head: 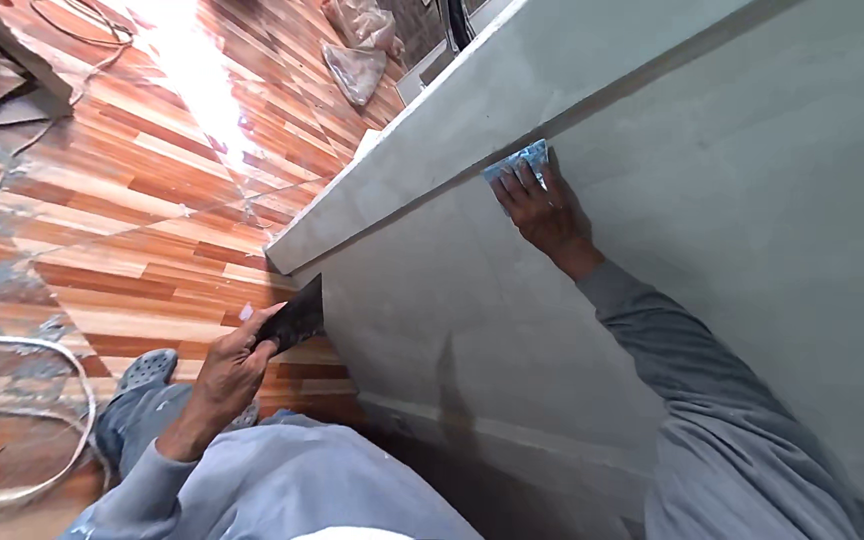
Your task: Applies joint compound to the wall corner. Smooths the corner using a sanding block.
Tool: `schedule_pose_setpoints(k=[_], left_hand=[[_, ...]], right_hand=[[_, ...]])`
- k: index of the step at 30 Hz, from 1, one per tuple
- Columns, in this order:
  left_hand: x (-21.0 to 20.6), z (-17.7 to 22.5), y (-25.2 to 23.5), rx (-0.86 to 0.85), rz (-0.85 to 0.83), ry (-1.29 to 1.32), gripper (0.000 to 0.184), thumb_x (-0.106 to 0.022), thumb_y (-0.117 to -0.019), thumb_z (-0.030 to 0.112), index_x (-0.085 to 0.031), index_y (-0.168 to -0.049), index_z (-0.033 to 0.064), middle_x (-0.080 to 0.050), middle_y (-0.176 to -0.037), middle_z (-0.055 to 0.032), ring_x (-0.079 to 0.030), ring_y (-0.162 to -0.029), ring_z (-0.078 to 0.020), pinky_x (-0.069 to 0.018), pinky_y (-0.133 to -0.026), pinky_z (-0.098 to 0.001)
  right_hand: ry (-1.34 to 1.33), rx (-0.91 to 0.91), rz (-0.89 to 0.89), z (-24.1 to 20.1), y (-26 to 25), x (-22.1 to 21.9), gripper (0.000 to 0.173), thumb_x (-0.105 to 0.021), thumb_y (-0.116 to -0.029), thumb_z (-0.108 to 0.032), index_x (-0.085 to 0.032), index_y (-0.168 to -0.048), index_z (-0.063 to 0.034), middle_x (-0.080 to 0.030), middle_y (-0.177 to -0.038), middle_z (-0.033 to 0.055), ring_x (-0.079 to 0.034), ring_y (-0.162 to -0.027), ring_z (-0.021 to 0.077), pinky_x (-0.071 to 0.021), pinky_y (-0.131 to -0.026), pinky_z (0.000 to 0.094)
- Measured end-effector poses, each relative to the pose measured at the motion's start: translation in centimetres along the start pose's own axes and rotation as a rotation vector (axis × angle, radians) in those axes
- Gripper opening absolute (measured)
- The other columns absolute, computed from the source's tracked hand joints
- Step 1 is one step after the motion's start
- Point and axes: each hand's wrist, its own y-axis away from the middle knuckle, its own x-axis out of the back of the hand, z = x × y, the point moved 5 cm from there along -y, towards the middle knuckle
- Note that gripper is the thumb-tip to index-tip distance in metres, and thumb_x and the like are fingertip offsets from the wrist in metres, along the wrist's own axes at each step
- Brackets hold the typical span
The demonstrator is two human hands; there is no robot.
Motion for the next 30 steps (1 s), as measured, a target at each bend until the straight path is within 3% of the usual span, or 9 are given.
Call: schedule_pose_setpoints(k=[4,16,18,22,30], left_hand=[[1.5,-1.4,0.5,0.069,0.063,0.020,0.041,-0.054,-0.0892,0.010,-0.067,-0.128,0.0092,-0.074,-0.110,-0.0025,-0.069,-0.098,-0.0029,-0.0575,-0.087,-0.0253],[0.2,-1.7,0.0,0.115,0.008,0.023,0.043,-0.054,-0.0884,0.009,-0.066,-0.130,0.0095,-0.074,-0.112,-0.0035,-0.069,-0.099,-0.0039,-0.0570,-0.088,-0.0259],[0.3,-1.9,-0.1,0.117,0.009,0.014,0.043,-0.054,-0.0885,0.010,-0.066,-0.130,0.0091,-0.073,-0.114,-0.0043,-0.069,-0.100,-0.0050,-0.0570,-0.089,-0.0275],[0.2,-2.3,-0.4,0.122,-0.003,0.022,0.045,-0.054,-0.0869,0.008,-0.066,-0.130,0.0082,-0.073,-0.115,-0.0053,-0.069,-0.101,-0.0061,-0.0573,-0.089,-0.0282],[-1.1,-2.5,-1.2,0.141,-0.049,-0.001,0.045,-0.053,-0.0872,0.009,-0.066,-0.130,0.0093,-0.073,-0.112,-0.0051,-0.070,-0.097,-0.0056,-0.0577,-0.084,-0.0276]], right_hand=[[0.022,0.030,-0.100,0.6,0.1,-1.4,0.050,-0.046,-0.1020,0.000,-0.046,-0.152,-0.0054,-0.049,-0.154,0.0182,-0.042,-0.145,0.0381,-0.0283,-0.118,0.0601],[0.069,0.015,-0.018,1.1,-0.1,-2.9,0.047,-0.045,-0.1036,-0.002,-0.048,-0.150,-0.0059,-0.052,-0.151,0.0186,-0.046,-0.143,0.0374,-0.0314,-0.116,0.0581],[0.026,-0.001,-0.059,1.2,-0.3,-2.8,0.048,-0.045,-0.1029,-0.001,-0.047,-0.151,-0.0046,-0.050,-0.153,0.0206,-0.044,-0.145,0.0381,-0.0291,-0.119,0.0587],[-0.029,-0.084,-0.321,0.3,-1.4,-1.6,0.054,-0.045,-0.1031,-0.003,-0.037,-0.156,-0.0014,-0.040,-0.158,0.0255,-0.033,-0.150,0.0412,-0.0173,-0.123,0.0625],[0.000,-0.150,-0.494,-1.7,0.3,-1.0,0.057,-0.044,-0.1007,0.003,-0.035,-0.157,0.0011,-0.037,-0.159,0.0272,-0.032,-0.150,0.0437,-0.0142,-0.123,0.0639]])
